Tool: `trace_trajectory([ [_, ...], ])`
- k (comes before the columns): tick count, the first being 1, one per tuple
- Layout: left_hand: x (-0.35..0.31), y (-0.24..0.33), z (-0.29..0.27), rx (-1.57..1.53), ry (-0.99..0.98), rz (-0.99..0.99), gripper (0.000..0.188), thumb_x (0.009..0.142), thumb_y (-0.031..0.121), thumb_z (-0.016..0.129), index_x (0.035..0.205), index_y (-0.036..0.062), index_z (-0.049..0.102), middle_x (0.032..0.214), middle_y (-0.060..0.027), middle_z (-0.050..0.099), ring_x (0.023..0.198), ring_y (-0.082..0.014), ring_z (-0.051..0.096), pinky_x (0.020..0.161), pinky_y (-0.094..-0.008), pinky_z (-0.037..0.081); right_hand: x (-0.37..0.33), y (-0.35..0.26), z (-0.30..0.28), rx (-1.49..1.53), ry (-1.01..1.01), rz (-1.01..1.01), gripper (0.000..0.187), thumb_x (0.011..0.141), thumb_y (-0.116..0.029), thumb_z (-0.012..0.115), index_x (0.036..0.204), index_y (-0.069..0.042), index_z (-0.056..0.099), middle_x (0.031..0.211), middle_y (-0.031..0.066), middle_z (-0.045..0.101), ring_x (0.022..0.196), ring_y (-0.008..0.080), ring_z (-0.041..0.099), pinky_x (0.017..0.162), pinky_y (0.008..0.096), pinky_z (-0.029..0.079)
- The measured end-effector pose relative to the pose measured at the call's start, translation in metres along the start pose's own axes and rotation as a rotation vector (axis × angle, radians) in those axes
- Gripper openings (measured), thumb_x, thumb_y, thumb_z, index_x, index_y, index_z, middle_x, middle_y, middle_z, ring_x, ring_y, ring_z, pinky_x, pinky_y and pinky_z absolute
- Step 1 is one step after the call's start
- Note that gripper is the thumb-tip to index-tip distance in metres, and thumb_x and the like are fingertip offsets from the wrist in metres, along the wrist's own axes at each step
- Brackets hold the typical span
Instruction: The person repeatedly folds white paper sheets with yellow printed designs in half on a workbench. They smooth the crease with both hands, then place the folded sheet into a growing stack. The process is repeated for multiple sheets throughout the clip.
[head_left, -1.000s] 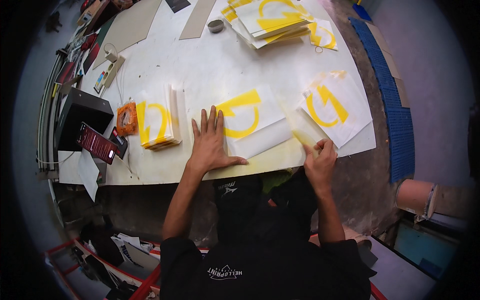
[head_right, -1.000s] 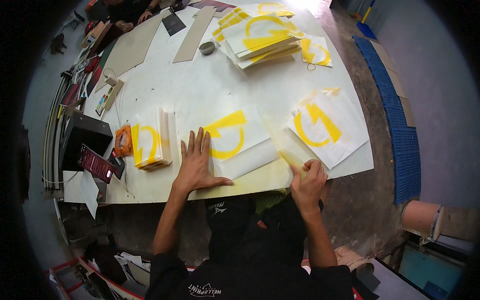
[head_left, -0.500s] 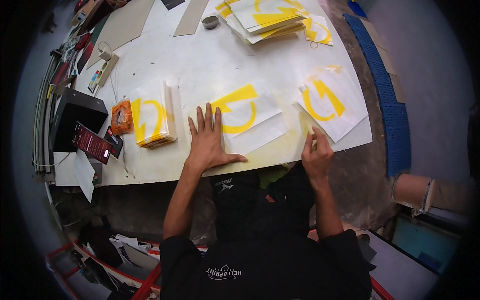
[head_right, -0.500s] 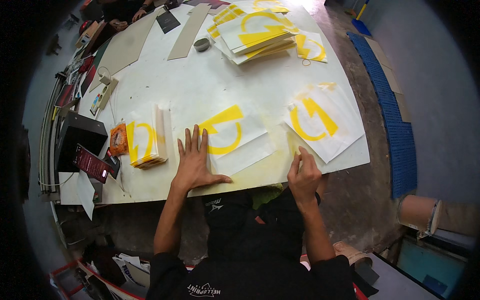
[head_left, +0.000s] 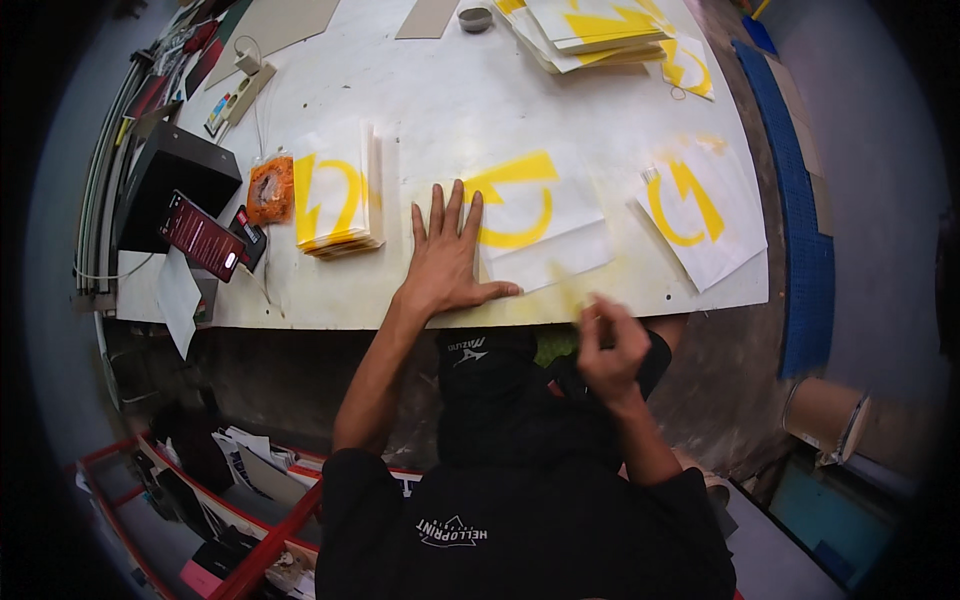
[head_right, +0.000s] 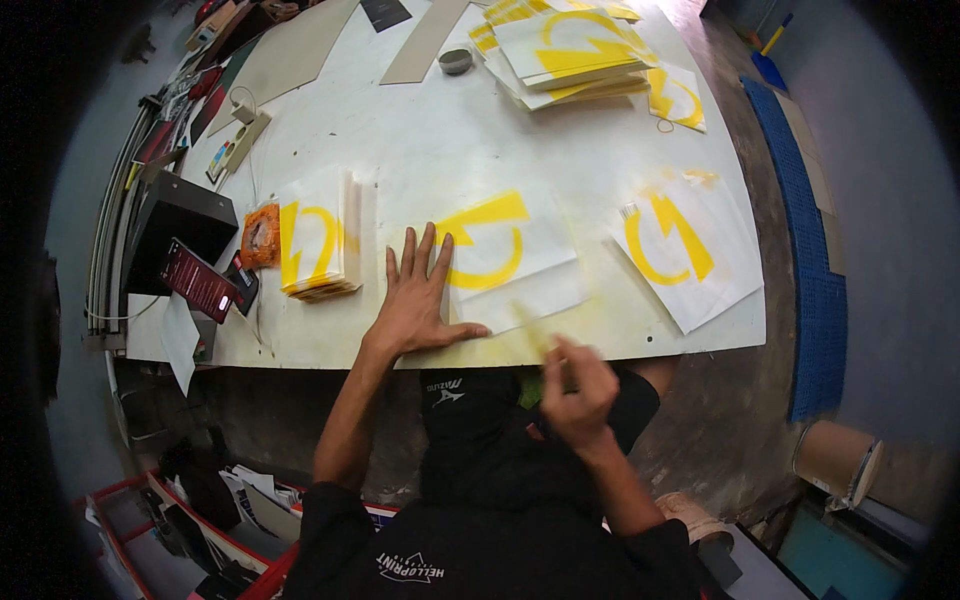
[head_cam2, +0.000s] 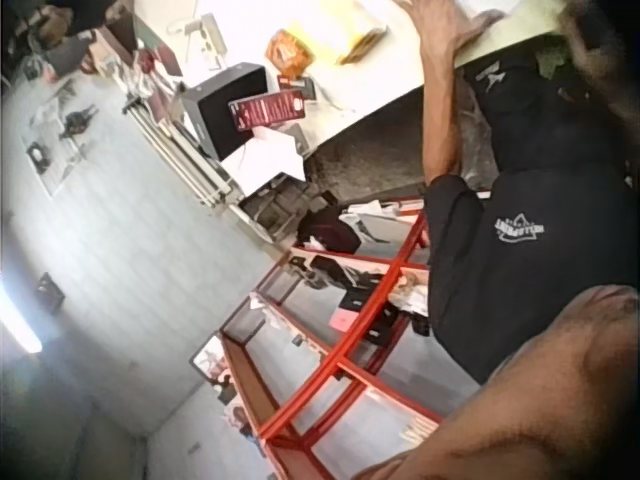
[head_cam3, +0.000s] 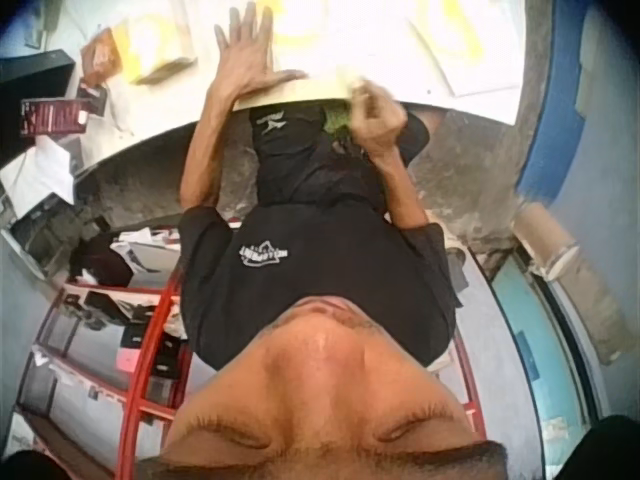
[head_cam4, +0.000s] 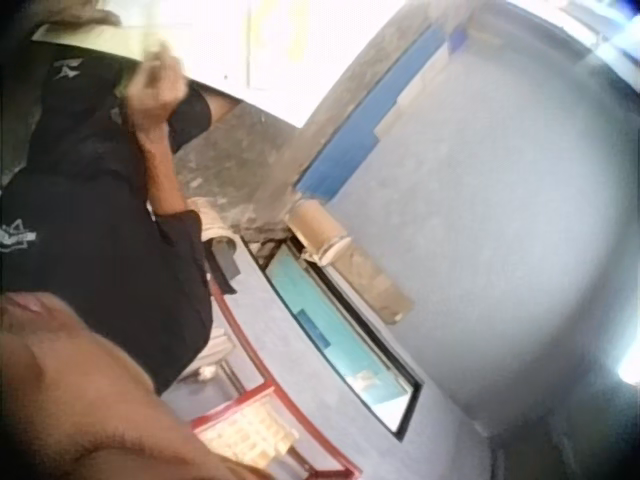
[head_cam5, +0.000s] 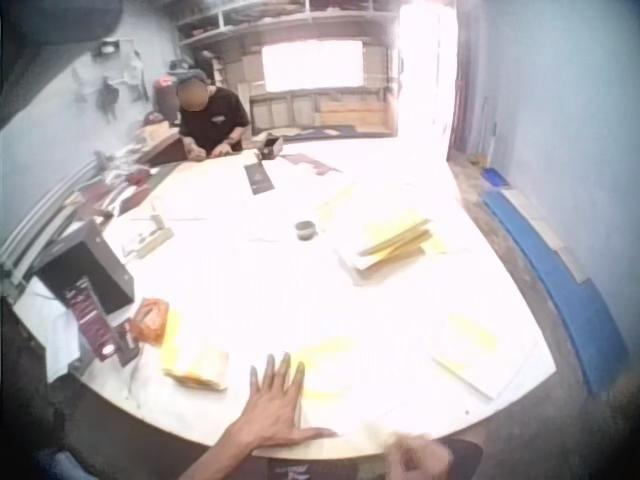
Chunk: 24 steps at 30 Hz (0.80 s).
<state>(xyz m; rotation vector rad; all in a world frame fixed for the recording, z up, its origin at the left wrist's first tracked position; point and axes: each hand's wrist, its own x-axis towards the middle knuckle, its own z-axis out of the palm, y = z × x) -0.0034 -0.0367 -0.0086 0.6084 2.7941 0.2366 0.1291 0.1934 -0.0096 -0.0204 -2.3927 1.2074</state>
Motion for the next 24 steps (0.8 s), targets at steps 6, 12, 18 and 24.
trace_trajectory([
  [6, -0.011, 0.007, 0.017, -0.118, 0.112, 0.133, 0.165, 0.052, 0.085, 0.082, 0.162, -0.0090, 0.004, 0.171, -0.0283, 0.010, 0.159, -0.0482, 0.001, 0.123, -0.0707, 0.000, 0.067, 0.007, 0.063, -0.110, -0.054, -0.269, 0.031, 0.084, 0.003, 0.074, 0.114, -0.002, 0.071, 0.084, 0.0099, 0.066, 0.083, 0.0286, 0.060, 0.081, 0.0423, 0.045],
  [12, -0.011, 0.009, 0.016, -0.179, 0.125, 0.125, 0.163, 0.048, 0.081, 0.085, 0.164, -0.0055, 0.010, 0.172, -0.0266, 0.009, 0.159, -0.0494, 0.001, 0.123, -0.0708, -0.001, 0.111, 0.083, 0.066, -0.435, 0.057, -0.193, 0.023, 0.086, -0.007, 0.069, 0.109, -0.002, 0.072, 0.083, 0.0130, 0.066, 0.084, 0.0322, 0.063, 0.079, 0.0455, 0.043],
  [18, -0.004, -0.006, -0.006, -0.116, 0.075, 0.152, 0.142, 0.062, 0.064, 0.090, 0.168, 0.0089, 0.014, 0.173, -0.0257, 0.001, 0.158, -0.0518, -0.005, 0.123, -0.0708, 0.001, 0.113, 0.062, 0.008, -0.686, 0.092, -0.204, 0.040, 0.091, -0.017, 0.073, 0.128, -0.001, 0.068, 0.115, 0.0190, 0.066, 0.104, 0.0365, 0.062, 0.092, 0.0470, 0.046],
  [24, -0.020, 0.014, 0.012, -0.209, 0.440, 0.251, 0.069, 0.088, 0.022, 0.078, 0.149, 0.0034, 0.052, 0.142, -0.0164, 0.060, 0.140, -0.0370, 0.050, 0.123, -0.0597, 0.025, 0.097, 0.041, 0.006, -0.301, -0.444, -0.466, 0.045, 0.091, -0.010, 0.073, 0.134, -0.006, 0.066, 0.123, 0.0139, 0.067, 0.120, 0.0338, 0.060, 0.107, 0.0532, 0.042],
])
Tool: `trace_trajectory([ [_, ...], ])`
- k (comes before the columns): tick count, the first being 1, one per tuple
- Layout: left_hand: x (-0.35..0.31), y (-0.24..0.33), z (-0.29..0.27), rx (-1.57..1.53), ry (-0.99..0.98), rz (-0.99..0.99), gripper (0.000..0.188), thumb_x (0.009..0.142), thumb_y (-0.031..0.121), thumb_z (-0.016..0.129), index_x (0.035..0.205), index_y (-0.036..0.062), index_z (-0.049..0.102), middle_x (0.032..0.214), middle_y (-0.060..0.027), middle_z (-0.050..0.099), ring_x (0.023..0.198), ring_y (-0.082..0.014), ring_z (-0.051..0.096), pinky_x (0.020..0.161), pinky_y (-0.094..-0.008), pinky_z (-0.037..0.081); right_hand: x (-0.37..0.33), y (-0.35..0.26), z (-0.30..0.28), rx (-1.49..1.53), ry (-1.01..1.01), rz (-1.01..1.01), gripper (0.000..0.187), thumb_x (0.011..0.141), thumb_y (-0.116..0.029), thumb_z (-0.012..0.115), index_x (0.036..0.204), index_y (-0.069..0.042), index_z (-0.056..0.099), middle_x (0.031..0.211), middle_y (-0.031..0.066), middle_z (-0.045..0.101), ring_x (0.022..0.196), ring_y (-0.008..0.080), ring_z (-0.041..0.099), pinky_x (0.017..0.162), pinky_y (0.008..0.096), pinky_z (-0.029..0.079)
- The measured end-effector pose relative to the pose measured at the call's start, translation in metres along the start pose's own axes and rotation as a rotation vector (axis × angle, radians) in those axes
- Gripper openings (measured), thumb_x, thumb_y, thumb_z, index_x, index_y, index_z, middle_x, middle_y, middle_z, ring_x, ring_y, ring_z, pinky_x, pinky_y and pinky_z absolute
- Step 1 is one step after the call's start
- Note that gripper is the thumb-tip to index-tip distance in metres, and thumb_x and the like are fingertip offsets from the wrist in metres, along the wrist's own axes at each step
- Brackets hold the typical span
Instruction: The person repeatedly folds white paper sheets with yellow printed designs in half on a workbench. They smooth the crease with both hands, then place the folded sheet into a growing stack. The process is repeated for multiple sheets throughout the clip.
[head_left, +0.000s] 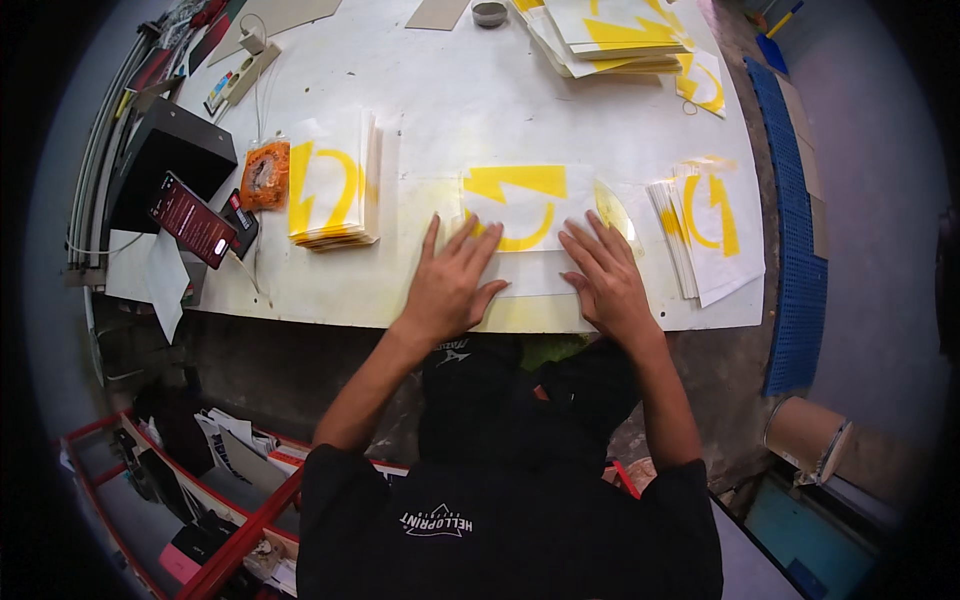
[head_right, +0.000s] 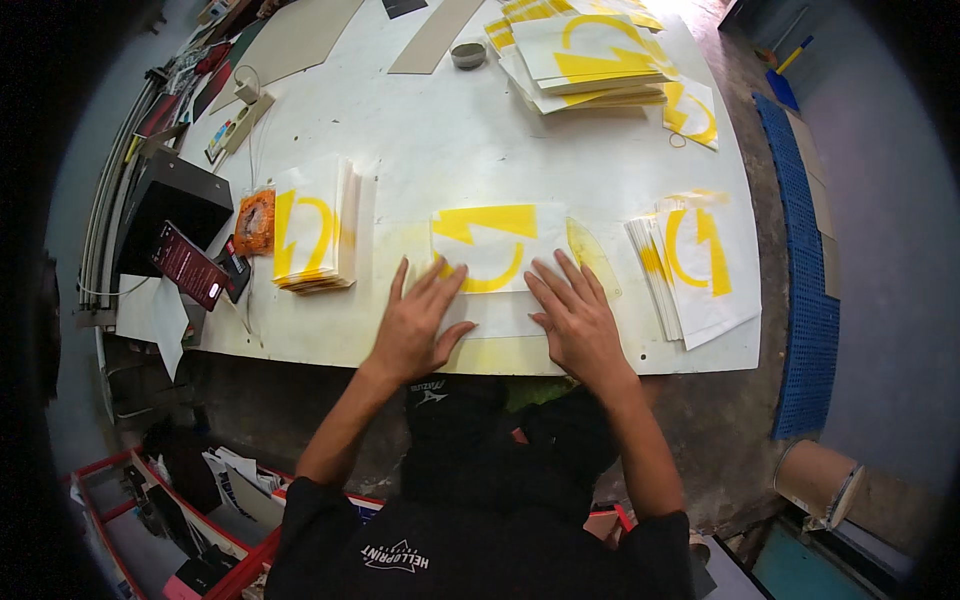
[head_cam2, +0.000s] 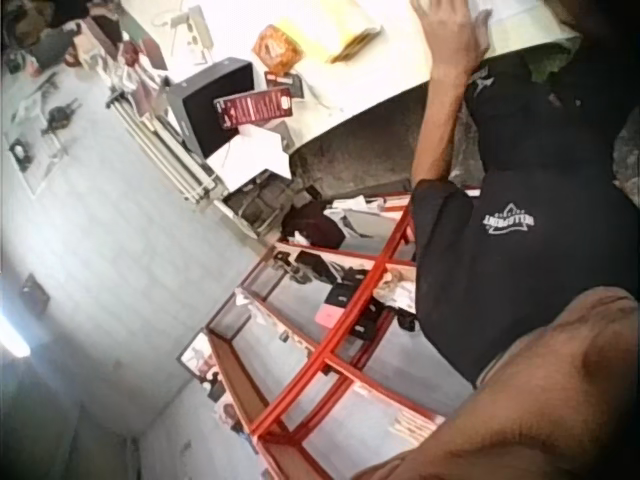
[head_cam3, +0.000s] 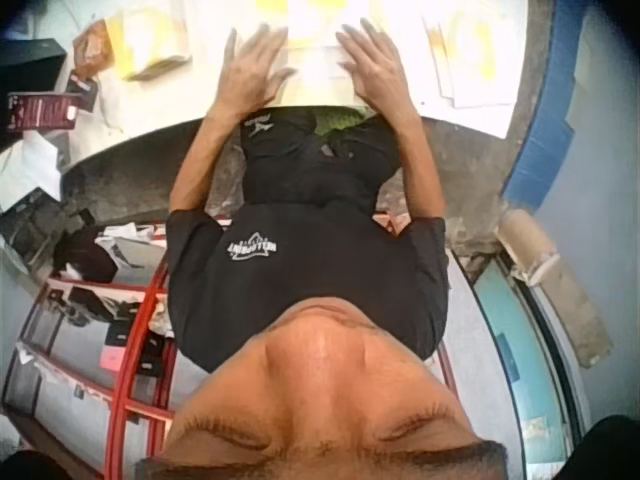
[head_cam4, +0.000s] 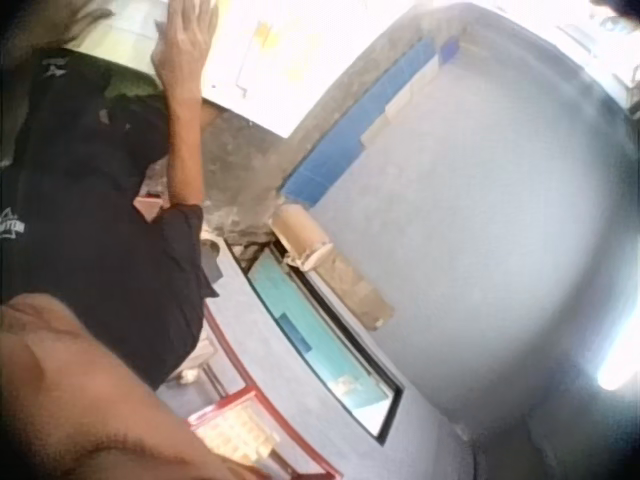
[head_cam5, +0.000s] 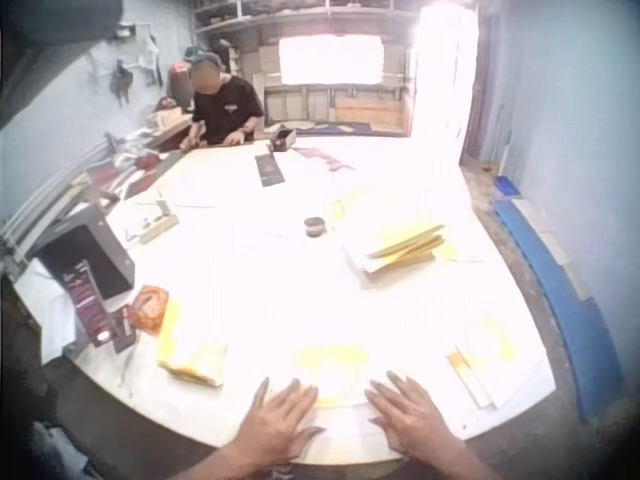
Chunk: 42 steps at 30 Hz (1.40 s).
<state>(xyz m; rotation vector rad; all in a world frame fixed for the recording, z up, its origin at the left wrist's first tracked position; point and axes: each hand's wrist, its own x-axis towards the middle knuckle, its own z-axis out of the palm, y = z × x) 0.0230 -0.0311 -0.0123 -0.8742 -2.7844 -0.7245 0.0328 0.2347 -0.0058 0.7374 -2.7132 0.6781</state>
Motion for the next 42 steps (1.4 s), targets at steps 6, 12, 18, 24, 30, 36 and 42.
trace_trajectory([
  [6, -0.021, 0.014, 0.022, 0.086, 0.165, 0.018, 0.036, 0.091, 0.010, 0.070, 0.127, 0.0042, 0.070, 0.107, -0.0076, 0.071, 0.113, -0.0279, 0.067, 0.114, -0.0522, 0.042, -0.021, 0.007, 0.013, -0.061, -0.040, -0.052, 0.035, 0.089, -0.009, 0.074, 0.124, -0.007, 0.072, 0.132, 0.0062, 0.069, 0.133, 0.0287, 0.058, 0.119, 0.0526, 0.037],
  [12, -0.041, 0.026, 0.021, 0.054, 0.092, 0.030, 0.036, 0.087, 0.011, 0.077, 0.123, 0.0033, 0.073, 0.132, -0.0122, 0.070, 0.131, -0.0360, 0.061, 0.112, -0.0519, 0.048, -0.039, -0.007, 0.006, -0.036, -0.054, -0.076, 0.036, 0.091, -0.023, 0.075, 0.124, -0.008, 0.074, 0.137, 0.0060, 0.068, 0.138, 0.0297, 0.055, 0.120, 0.0509, 0.037],
  [18, -0.048, 0.024, 0.025, 0.020, 0.085, 0.042, 0.036, 0.089, 0.013, 0.078, 0.123, 0.0032, 0.074, 0.136, -0.0138, 0.069, 0.134, -0.0378, 0.060, 0.114, -0.0538, 0.046, -0.053, -0.008, 0.008, -0.081, -0.076, -0.082, 0.038, 0.094, -0.030, 0.074, 0.126, -0.009, 0.075, 0.141, 0.0056, 0.066, 0.141, 0.0298, 0.053, 0.121, 0.0496, 0.036],
  [24, -0.050, 0.022, 0.028, 0.027, 0.101, 0.045, 0.034, 0.089, 0.012, 0.078, 0.121, 0.0036, 0.075, 0.133, -0.0133, 0.071, 0.132, -0.0373, 0.062, 0.113, -0.0544, 0.046, -0.054, -0.008, 0.009, -0.095, -0.059, -0.088, 0.037, 0.094, -0.029, 0.075, 0.125, -0.009, 0.075, 0.141, 0.0048, 0.067, 0.140, 0.0289, 0.054, 0.120, 0.0491, 0.037],
  [30, -0.050, 0.022, 0.028, 0.024, 0.097, 0.037, 0.034, 0.089, 0.011, 0.078, 0.121, 0.0036, 0.075, 0.134, -0.0133, 0.070, 0.132, -0.0370, 0.062, 0.112, -0.0542, 0.047, -0.055, -0.008, 0.010, -0.096, -0.039, -0.092, 0.036, 0.094, -0.028, 0.075, 0.124, -0.009, 0.076, 0.140, 0.0041, 0.068, 0.139, 0.0278, 0.055, 0.119, 0.0483, 0.038],
  [36, -0.050, 0.022, 0.028, 0.041, 0.095, 0.042, 0.031, 0.091, 0.015, 0.076, 0.120, 0.0031, 0.076, 0.132, -0.0125, 0.071, 0.132, -0.0356, 0.062, 0.113, -0.0532, 0.046, -0.057, -0.007, 0.013, -0.101, -0.029, -0.093, 0.034, 0.094, -0.027, 0.075, 0.122, -0.009, 0.076, 0.138, 0.0035, 0.069, 0.139, 0.0267, 0.056, 0.119, 0.0480, 0.037],
  [42, -0.050, 0.021, 0.029, 0.030, 0.104, 0.045, 0.031, 0.091, 0.015, 0.077, 0.120, 0.0028, 0.076, 0.131, -0.0130, 0.072, 0.131, -0.0357, 0.062, 0.113, -0.0532, 0.047, -0.055, -0.008, 0.010, -0.113, -0.033, -0.077, 0.032, 0.094, -0.027, 0.075, 0.120, -0.010, 0.077, 0.137, 0.0028, 0.069, 0.138, 0.0257, 0.056, 0.120, 0.0490, 0.036],
])
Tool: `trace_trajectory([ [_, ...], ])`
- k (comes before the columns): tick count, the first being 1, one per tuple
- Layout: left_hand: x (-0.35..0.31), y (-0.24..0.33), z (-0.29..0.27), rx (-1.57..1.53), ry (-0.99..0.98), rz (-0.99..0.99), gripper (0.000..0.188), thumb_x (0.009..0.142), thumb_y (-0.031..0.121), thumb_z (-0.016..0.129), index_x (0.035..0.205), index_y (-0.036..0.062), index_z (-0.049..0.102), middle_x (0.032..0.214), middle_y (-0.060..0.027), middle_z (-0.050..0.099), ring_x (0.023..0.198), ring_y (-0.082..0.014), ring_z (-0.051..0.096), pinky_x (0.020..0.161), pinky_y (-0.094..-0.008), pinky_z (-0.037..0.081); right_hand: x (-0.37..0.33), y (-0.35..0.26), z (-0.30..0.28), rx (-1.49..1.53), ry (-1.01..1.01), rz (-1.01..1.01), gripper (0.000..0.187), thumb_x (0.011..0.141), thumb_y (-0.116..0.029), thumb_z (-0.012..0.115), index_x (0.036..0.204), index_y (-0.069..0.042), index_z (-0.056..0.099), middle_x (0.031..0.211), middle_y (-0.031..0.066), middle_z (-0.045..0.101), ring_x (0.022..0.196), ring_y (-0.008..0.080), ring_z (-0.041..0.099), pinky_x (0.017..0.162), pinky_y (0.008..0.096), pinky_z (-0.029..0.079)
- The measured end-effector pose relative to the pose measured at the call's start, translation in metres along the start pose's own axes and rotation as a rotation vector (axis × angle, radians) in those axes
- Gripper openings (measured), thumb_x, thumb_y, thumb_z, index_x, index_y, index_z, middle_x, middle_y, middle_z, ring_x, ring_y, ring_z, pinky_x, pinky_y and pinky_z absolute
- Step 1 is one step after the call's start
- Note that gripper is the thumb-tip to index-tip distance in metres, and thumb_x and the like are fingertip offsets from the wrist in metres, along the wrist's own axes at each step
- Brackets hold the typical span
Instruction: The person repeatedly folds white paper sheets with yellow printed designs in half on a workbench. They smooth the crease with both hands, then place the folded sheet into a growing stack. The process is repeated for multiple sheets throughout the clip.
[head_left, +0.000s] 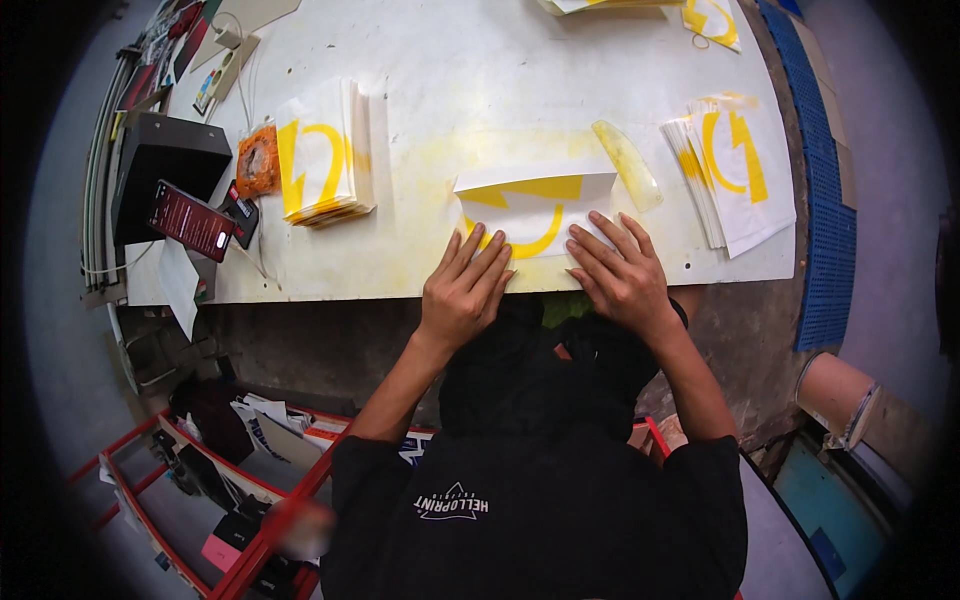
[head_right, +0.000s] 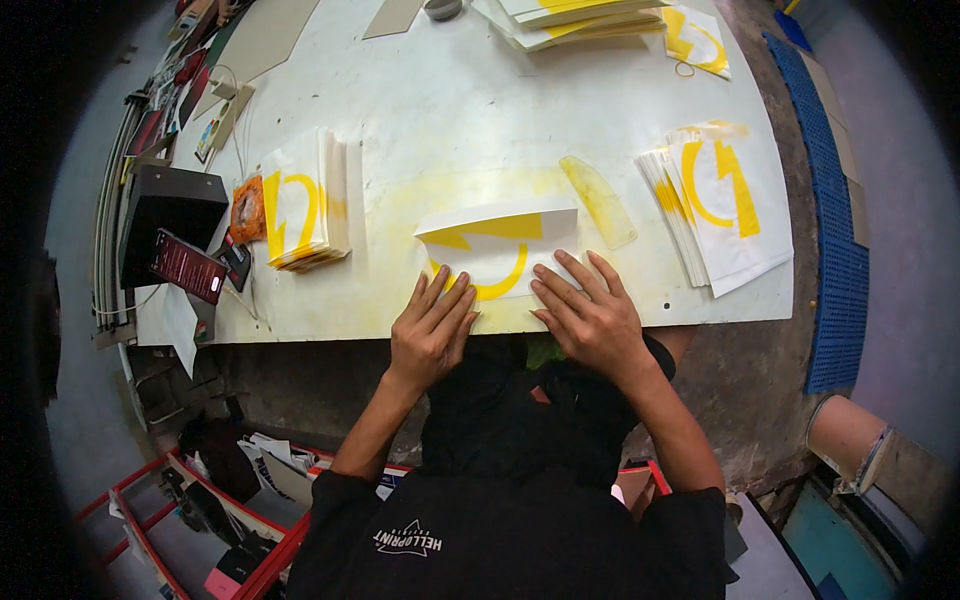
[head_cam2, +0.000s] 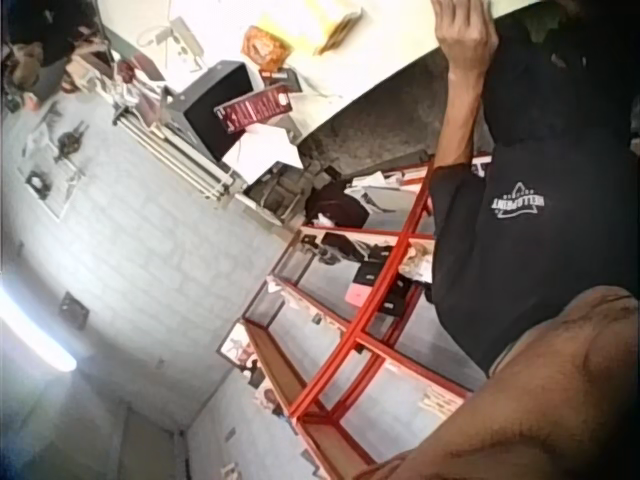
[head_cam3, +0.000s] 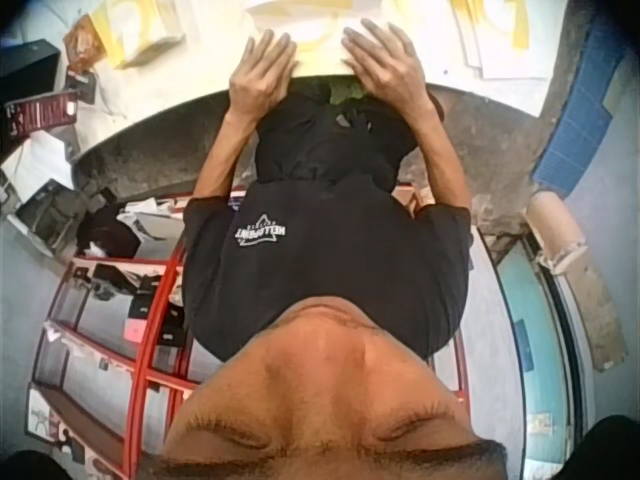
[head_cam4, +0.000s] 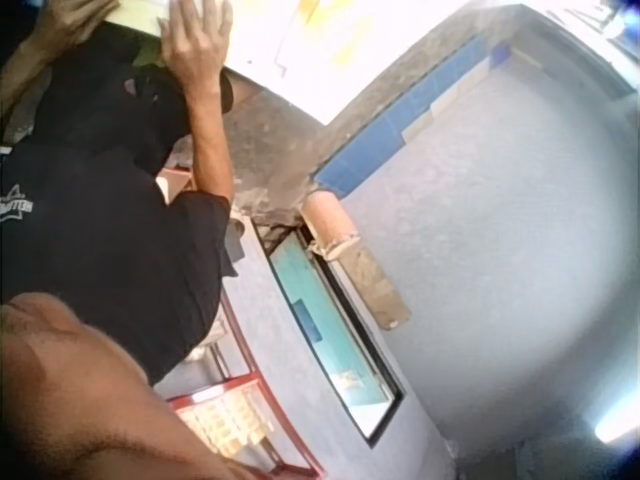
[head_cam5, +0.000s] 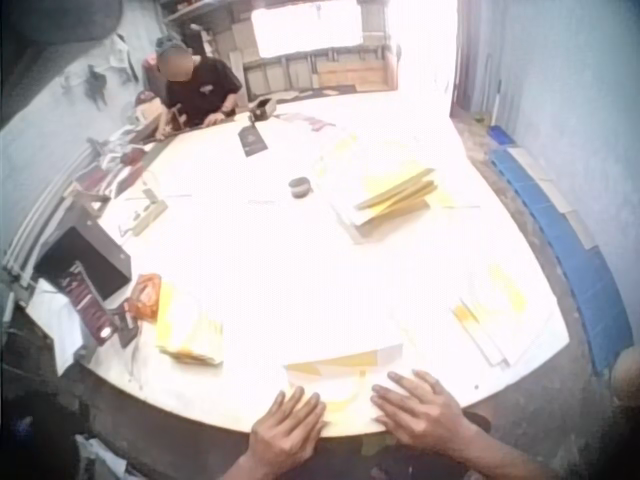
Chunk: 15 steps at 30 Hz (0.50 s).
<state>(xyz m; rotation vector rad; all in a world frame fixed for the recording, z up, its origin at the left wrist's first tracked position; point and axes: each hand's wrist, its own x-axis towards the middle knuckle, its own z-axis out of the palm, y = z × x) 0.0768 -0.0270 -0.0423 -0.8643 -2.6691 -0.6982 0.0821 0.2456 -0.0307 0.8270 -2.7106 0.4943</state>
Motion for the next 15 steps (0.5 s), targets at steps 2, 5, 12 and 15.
trace_trajectory([
  [2, 0.000, 0.000, 0.000, -0.002, 0.005, -0.002, 0.031, 0.091, 0.014, 0.076, 0.119, 0.0029, 0.076, 0.131, -0.0129, 0.072, 0.131, -0.0356, 0.063, 0.112, -0.0530, 0.047, 0.000, -0.001, 0.001, 0.007, 0.005, 0.006, 0.031, 0.093, -0.025, 0.075, 0.120, -0.010, 0.077, 0.137, 0.0028, 0.070, 0.138, 0.0256, 0.056, 0.121, 0.0498, 0.035],
  [5, 0.000, 0.000, 0.001, -0.016, 0.001, -0.013, 0.031, 0.091, 0.013, 0.077, 0.120, 0.0034, 0.075, 0.132, -0.0127, 0.071, 0.132, -0.0356, 0.062, 0.113, -0.0534, 0.046, 0.000, -0.001, 0.001, 0.012, 0.008, 0.012, 0.030, 0.093, -0.024, 0.075, 0.120, -0.010, 0.076, 0.136, 0.0027, 0.070, 0.138, 0.0255, 0.057, 0.121, 0.0509, 0.033],
  [12, -0.017, -0.014, -0.016, 0.060, -0.114, -0.055, 0.039, 0.093, 0.022, 0.075, 0.130, 0.0064, 0.072, 0.146, -0.0064, 0.064, 0.146, -0.0352, 0.048, 0.122, -0.0622, 0.029, -0.001, -0.004, 0.003, -0.024, 0.002, 0.045, 0.032, 0.093, -0.027, 0.073, 0.120, -0.011, 0.077, 0.134, 0.0030, 0.070, 0.138, 0.0254, 0.055, 0.123, 0.0558, 0.028],
  [15, -0.019, -0.012, -0.017, 0.112, -0.099, -0.076, 0.036, 0.095, 0.024, 0.073, 0.128, 0.0100, 0.074, 0.144, -0.0033, 0.065, 0.145, -0.0353, 0.047, 0.122, -0.0613, 0.028, 0.016, -0.031, 0.016, -0.005, 0.002, 0.054, 0.036, 0.092, -0.029, 0.072, 0.123, -0.011, 0.075, 0.137, 0.0046, 0.068, 0.141, 0.0275, 0.052, 0.124, 0.0583, 0.024],
])
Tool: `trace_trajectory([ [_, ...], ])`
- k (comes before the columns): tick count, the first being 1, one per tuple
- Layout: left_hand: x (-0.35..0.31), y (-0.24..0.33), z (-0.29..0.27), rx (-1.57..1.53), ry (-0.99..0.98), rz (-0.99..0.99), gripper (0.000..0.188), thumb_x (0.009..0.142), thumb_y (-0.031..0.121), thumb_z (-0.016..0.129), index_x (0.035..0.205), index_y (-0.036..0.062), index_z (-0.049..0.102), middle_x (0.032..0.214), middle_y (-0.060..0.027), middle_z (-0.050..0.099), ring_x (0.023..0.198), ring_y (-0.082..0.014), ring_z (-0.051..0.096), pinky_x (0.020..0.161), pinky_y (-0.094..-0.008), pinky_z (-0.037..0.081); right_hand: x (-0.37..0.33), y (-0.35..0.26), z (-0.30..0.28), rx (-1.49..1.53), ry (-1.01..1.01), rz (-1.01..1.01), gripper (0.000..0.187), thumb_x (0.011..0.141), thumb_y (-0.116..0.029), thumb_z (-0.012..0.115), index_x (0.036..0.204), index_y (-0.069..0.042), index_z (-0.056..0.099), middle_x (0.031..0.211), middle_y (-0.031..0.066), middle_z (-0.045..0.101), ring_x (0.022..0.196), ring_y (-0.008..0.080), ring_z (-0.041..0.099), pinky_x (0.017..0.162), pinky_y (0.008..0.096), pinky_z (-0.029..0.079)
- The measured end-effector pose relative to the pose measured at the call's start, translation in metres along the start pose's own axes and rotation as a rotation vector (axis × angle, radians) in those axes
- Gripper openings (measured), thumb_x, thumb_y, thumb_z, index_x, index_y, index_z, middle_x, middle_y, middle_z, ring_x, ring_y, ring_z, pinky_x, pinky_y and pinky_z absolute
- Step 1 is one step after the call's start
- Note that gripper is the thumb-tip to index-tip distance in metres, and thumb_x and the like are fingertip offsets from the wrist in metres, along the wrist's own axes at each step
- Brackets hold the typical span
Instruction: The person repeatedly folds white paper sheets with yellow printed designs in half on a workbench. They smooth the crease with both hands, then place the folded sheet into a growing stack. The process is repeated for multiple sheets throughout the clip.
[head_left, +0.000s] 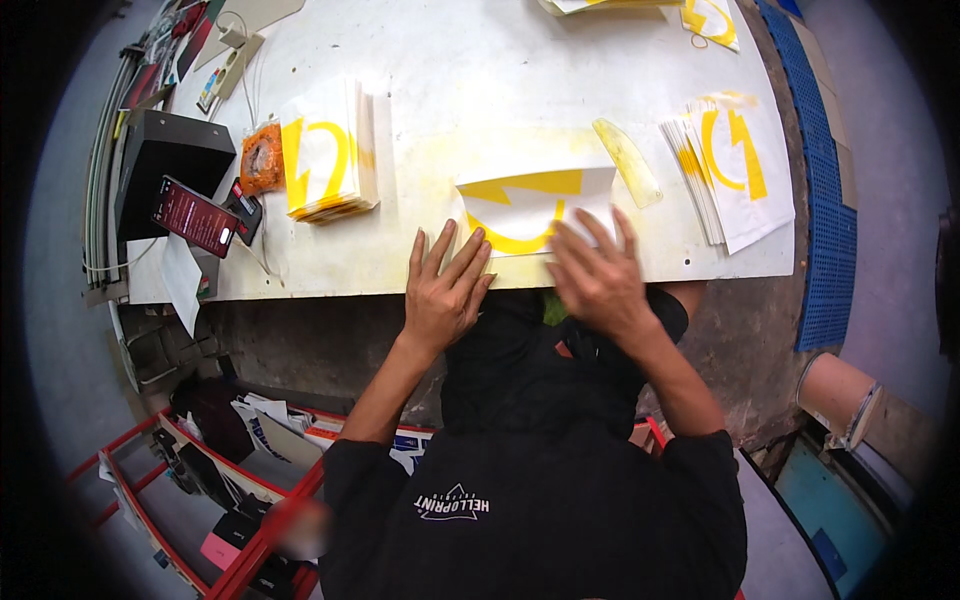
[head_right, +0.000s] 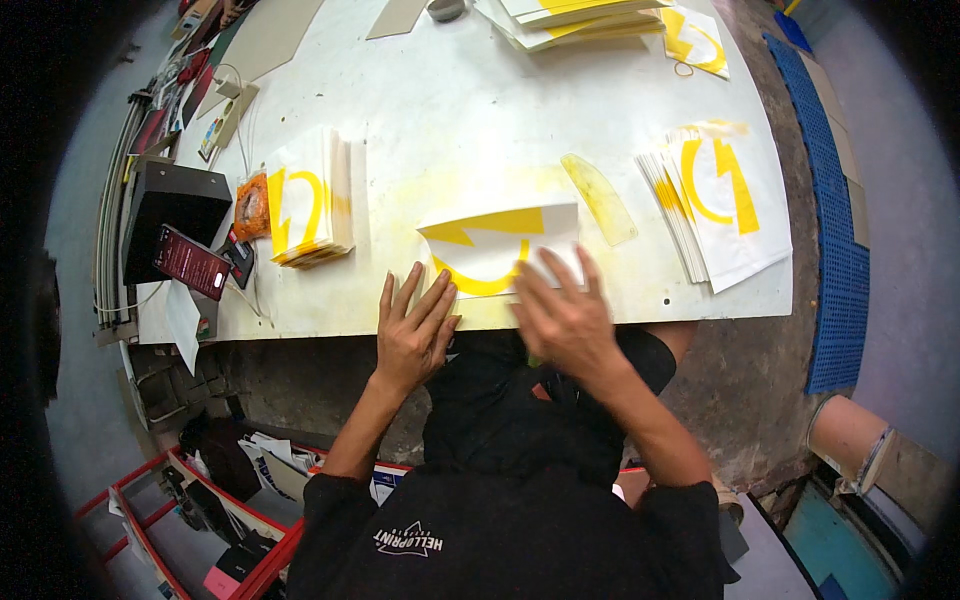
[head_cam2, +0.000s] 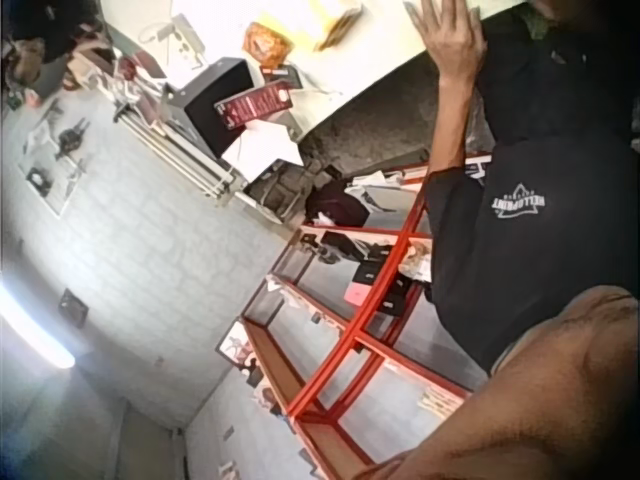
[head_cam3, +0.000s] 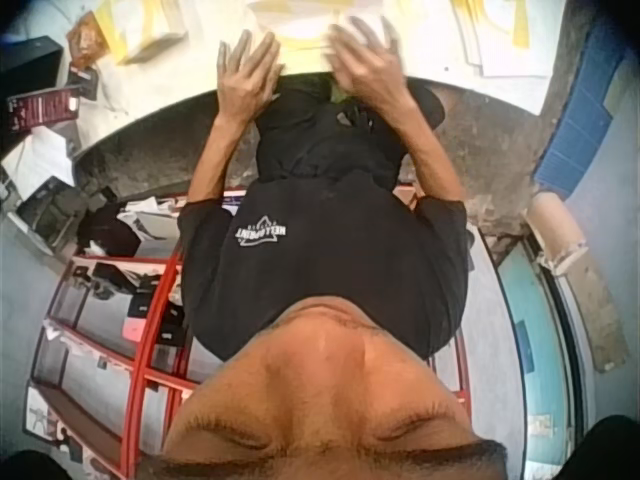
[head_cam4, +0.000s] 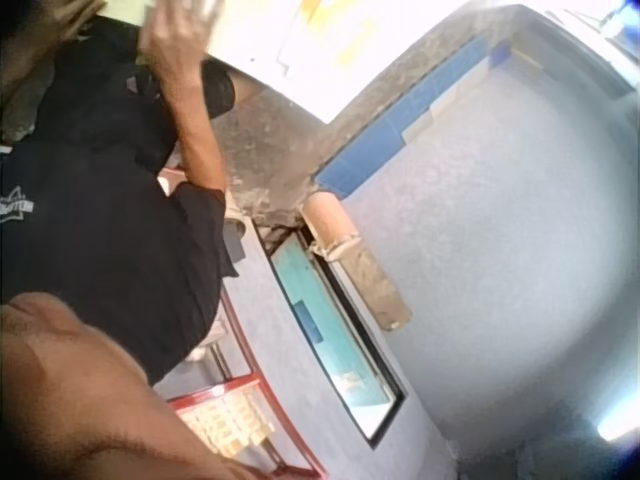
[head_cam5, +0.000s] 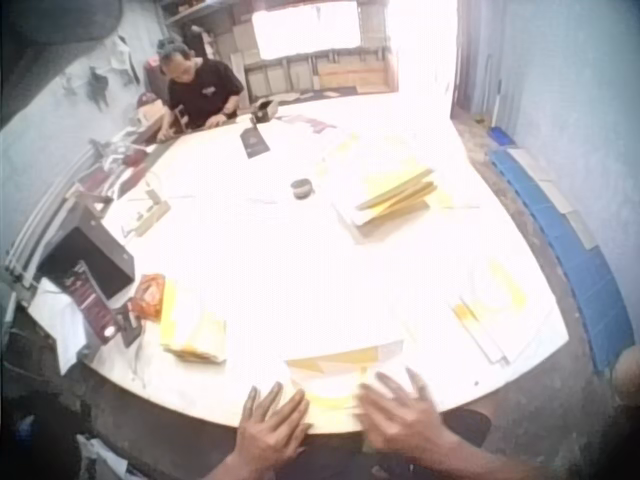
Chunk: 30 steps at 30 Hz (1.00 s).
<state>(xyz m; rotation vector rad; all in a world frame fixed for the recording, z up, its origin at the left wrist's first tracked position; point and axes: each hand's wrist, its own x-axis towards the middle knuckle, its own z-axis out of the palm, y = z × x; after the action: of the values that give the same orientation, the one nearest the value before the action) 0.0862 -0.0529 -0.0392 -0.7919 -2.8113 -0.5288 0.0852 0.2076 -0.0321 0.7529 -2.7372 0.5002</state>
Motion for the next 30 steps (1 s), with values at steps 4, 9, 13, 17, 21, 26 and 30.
trace_trajectory([
  [4, 0.000, -0.002, 0.000, 0.036, 0.004, -0.010, 0.034, 0.095, 0.026, 0.073, 0.126, 0.0125, 0.075, 0.143, -0.0001, 0.065, 0.145, -0.0361, 0.046, 0.122, -0.0615, 0.026, 0.009, -0.030, 0.019, 0.113, -0.040, 0.015, 0.042, 0.095, -0.035, 0.070, 0.132, -0.015, 0.071, 0.144, 0.0004, 0.064, 0.148, 0.0295, 0.044, 0.125, 0.0662, 0.015],
  [9, 0.005, 0.004, -0.004, 0.042, 0.052, -0.014, 0.033, 0.094, 0.028, 0.074, 0.120, 0.0090, 0.077, 0.139, -0.0023, 0.068, 0.140, -0.0357, 0.048, 0.122, -0.0586, 0.026, -0.032, 0.022, -0.019, -0.071, 0.001, 0.225, 0.036, 0.095, -0.033, 0.072, 0.127, -0.015, 0.075, 0.144, -0.0037, 0.065, 0.149, 0.0315, 0.043, 0.124, 0.0703, 0.006],
  [13, 0.016, 0.035, 0.000, 0.036, 0.076, -0.120, 0.045, 0.092, 0.029, 0.075, 0.129, 0.0046, 0.070, 0.143, -0.0120, 0.062, 0.133, -0.0346, 0.051, 0.118, -0.0578, 0.032, -0.031, 0.018, -0.023, -0.046, 0.030, 0.244, 0.037, 0.093, -0.031, 0.074, 0.123, -0.010, 0.075, 0.136, 0.0008, 0.069, 0.139, 0.0327, 0.052, 0.125, 0.0668, 0.011],
  [17, 0.023, 0.068, 0.018, -0.056, -0.016, -0.070, 0.060, 0.093, 0.032, 0.073, 0.141, -0.0010, 0.059, 0.153, -0.0224, 0.051, 0.141, -0.0375, 0.047, 0.120, -0.0555, 0.032, -0.011, 0.008, -0.034, -0.065, 0.006, 0.209, 0.035, 0.090, -0.027, 0.076, 0.118, -0.006, 0.075, 0.123, 0.0074, 0.071, 0.127, 0.0319, 0.057, 0.123, 0.0641, 0.020],
  [21, 0.019, 0.069, 0.028, -0.054, -0.024, -0.046, 0.064, 0.095, 0.038, 0.068, 0.143, -0.0032, 0.057, 0.153, -0.0204, 0.051, 0.145, -0.0346, 0.045, 0.122, -0.0562, 0.030, 0.048, 0.005, -0.035, 0.120, 0.147, 0.078, 0.031, 0.089, -0.022, 0.076, 0.115, -0.005, 0.074, 0.115, 0.0112, 0.071, 0.121, 0.0323, 0.059, 0.121, 0.0586, 0.029],
  [26, 0.024, 0.061, 0.024, -0.039, 0.065, -0.020, 0.047, 0.096, 0.028, 0.068, 0.134, 0.0019, 0.065, 0.140, -0.0145, 0.064, 0.130, -0.0289, 0.060, 0.119, -0.0534, 0.035, 0.098, 0.032, -0.018, 0.177, 0.049, 0.035, 0.024, 0.088, -0.013, 0.076, 0.110, -0.006, 0.073, 0.096, 0.0095, 0.072, 0.103, 0.0267, 0.065, 0.114, 0.0512, 0.037],
  [30, 0.044, 0.051, 0.026, -0.069, 0.089, -0.028, 0.034, 0.091, 0.016, 0.072, 0.124, 0.0063, 0.071, 0.124, -0.0059, 0.074, 0.114, -0.0233, 0.068, 0.115, -0.0506, 0.039, 0.104, 0.053, 0.011, 0.151, 0.057, 0.065, 0.018, 0.085, -0.012, 0.077, 0.102, -0.007, 0.073, 0.088, 0.0066, 0.070, 0.094, 0.0250, 0.064, 0.105, 0.0487, 0.040],
])
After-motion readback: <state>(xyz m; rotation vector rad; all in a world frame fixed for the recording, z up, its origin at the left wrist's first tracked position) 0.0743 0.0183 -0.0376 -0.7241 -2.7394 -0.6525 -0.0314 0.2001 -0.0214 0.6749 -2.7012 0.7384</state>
